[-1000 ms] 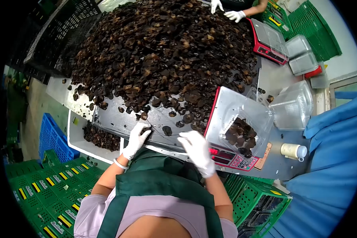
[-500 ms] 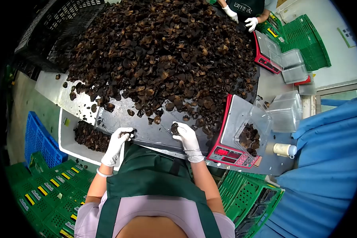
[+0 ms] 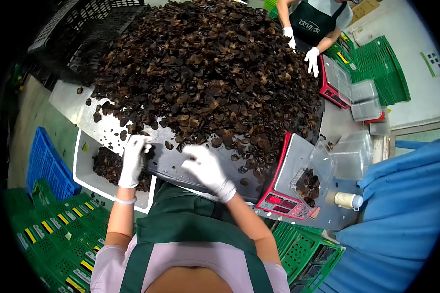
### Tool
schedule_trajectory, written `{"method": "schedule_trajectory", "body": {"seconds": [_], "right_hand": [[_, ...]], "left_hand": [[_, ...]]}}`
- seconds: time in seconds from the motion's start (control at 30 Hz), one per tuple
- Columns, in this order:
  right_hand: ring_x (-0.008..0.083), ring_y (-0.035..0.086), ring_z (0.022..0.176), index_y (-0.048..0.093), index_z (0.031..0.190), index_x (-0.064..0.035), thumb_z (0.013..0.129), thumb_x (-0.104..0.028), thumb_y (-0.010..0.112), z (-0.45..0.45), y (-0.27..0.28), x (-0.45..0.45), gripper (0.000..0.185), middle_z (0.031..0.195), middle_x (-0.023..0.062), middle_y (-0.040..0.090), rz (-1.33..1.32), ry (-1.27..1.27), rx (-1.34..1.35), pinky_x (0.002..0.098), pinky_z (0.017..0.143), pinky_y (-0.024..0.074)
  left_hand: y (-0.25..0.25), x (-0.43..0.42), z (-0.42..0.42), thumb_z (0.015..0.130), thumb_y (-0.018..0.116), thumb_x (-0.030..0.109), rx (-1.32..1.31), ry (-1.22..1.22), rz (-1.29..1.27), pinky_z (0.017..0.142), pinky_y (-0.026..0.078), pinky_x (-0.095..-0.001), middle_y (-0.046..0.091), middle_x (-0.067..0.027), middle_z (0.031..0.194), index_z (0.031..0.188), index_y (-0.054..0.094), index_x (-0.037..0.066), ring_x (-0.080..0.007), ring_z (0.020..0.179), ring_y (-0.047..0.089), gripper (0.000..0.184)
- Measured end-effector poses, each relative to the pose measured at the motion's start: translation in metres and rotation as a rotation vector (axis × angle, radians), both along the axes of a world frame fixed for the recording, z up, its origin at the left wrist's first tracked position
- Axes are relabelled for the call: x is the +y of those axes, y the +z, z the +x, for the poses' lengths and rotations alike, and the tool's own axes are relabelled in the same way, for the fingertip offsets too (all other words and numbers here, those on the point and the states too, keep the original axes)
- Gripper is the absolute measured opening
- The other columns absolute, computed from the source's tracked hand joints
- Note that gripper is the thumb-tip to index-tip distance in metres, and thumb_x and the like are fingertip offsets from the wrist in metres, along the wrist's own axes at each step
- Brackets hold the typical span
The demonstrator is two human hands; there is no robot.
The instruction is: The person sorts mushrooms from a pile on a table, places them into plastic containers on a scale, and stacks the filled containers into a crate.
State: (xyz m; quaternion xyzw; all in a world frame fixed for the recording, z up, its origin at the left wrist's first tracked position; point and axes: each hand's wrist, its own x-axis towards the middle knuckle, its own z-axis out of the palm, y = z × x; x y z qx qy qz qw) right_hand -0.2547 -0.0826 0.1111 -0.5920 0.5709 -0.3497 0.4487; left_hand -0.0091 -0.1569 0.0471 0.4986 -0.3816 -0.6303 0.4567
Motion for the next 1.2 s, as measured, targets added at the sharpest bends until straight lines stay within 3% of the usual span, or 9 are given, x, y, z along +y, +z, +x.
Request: {"method": "schedule_trajectory", "body": {"seconds": [0.07, 0.1, 0.23, 0.47, 0.67, 0.8, 0.9, 1.0, 1.2], "right_hand": [[0.0272, 0.056, 0.110, 0.059, 0.121, -0.0065, 0.074, -0.018, 0.074, -0.030, -0.034, -0.033, 0.050, 0.124, 0.0158, 0.055, -0.388, -0.153, 0.413, 0.0348, 0.094, 0.0458], [0.0325, 0.048, 0.120, 0.055, 0.128, -0.0102, 0.072, -0.020, 0.075, -0.033, -0.027, -0.046, 0.060, 0.132, 0.0174, 0.050, -0.336, -0.221, 0.509, 0.0379, 0.101, 0.0404], [0.0333, 0.048, 0.113, 0.046, 0.137, -0.0172, 0.071, -0.029, 0.075, -0.042, -0.057, -0.065, 0.073, 0.136, 0.0169, 0.044, -0.396, -0.068, 0.796, 0.0390, 0.088, 0.0479], [0.0263, 0.055, 0.097, 0.059, 0.124, -0.0183, 0.080, -0.018, 0.066, -0.037, -0.064, 0.013, 0.045, 0.113, 0.0089, 0.058, -0.406, 0.135, 0.627, 0.0352, 0.081, 0.0479], [0.0229, 0.057, 0.090, 0.062, 0.120, -0.0170, 0.075, -0.016, 0.070, -0.052, -0.052, 0.041, 0.046, 0.106, 0.0070, 0.060, -0.303, 0.046, 0.626, 0.0336, 0.076, 0.0500], [0.0302, 0.053, 0.111, 0.062, 0.121, -0.0135, 0.073, -0.014, 0.074, -0.073, -0.050, 0.025, 0.049, 0.119, 0.0137, 0.057, -0.413, -0.265, 0.574, 0.0369, 0.094, 0.0451], [0.0384, 0.042, 0.125, 0.056, 0.129, -0.0131, 0.075, -0.017, 0.073, -0.079, -0.055, 0.005, 0.056, 0.138, 0.0189, 0.043, -0.319, -0.328, 0.789, 0.0446, 0.105, 0.0351], [0.0402, 0.046, 0.121, 0.059, 0.124, -0.0142, 0.077, -0.012, 0.067, -0.066, -0.069, 0.011, 0.048, 0.134, 0.0191, 0.048, -0.352, -0.177, 0.895, 0.0472, 0.103, 0.0366], [0.0331, 0.056, 0.109, 0.067, 0.111, -0.0092, 0.077, 0.000, 0.062, -0.046, -0.059, 0.067, 0.035, 0.114, 0.0138, 0.062, -0.392, -0.130, 0.635, 0.0391, 0.094, 0.0451]], "left_hand": [[0.003, -0.005, -0.028, 0.088, 0.063, 0.014, -0.188, -0.101, -0.132, 0.068, 0.046, -0.0219, 0.064, -0.0028, 0.094, 0.107, 0.064, 0.005, -0.0094, 0.074, 0.057, 0.021], [-0.008, -0.008, -0.043, 0.085, 0.065, 0.013, -0.359, -0.143, -0.319, 0.069, 0.047, -0.0243, 0.064, -0.0047, 0.097, 0.109, 0.063, 0.006, -0.0130, 0.076, 0.058, 0.025], [-0.036, -0.003, -0.092, 0.072, 0.072, 0.012, -0.748, -0.222, -0.833, 0.077, 0.050, -0.0354, 0.058, -0.0138, 0.101, 0.116, 0.058, 0.008, -0.0309, 0.085, 0.059, 0.046], [-0.023, 0.052, -0.070, 0.075, 0.069, 0.009, -0.821, -0.522, -0.796, 0.071, 0.049, -0.0351, 0.058, -0.0090, 0.085, 0.101, 0.062, 0.009, -0.0286, 0.080, 0.058, 0.027], [-0.007, 0.058, -0.052, 0.081, 0.065, 0.004, -0.751, -0.330, -0.698, 0.076, 0.048, -0.0356, 0.061, -0.0115, 0.089, 0.103, 0.063, 0.004, -0.0287, 0.084, 0.058, 0.022], [-0.023, 0.044, -0.057, 0.084, 0.058, 0.000, -0.711, -0.178, -0.633, 0.085, 0.047, -0.0363, 0.060, -0.0140, 0.103, 0.109, 0.061, 0.004, -0.0309, 0.095, 0.057, 0.026], [-0.030, 0.042, -0.079, 0.085, 0.056, 0.004, -0.722, -0.227, -0.714, 0.095, 0.045, -0.0363, 0.059, -0.0136, 0.115, 0.116, 0.060, 0.005, -0.0318, 0.108, 0.054, 0.031], [-0.041, 0.044, -0.088, 0.078, 0.058, 0.000, -0.771, -0.334, -0.891, 0.088, 0.048, -0.0378, 0.060, -0.0127, 0.111, 0.111, 0.061, 0.006, -0.0308, 0.102, 0.056, 0.034], [-0.040, 0.055, -0.053, 0.079, 0.065, 0.008, -0.741, -0.358, -0.802, 0.090, 0.047, -0.0394, 0.061, -0.0137, 0.113, 0.113, 0.060, 0.005, -0.0320, 0.104, 0.056, 0.035]]}}
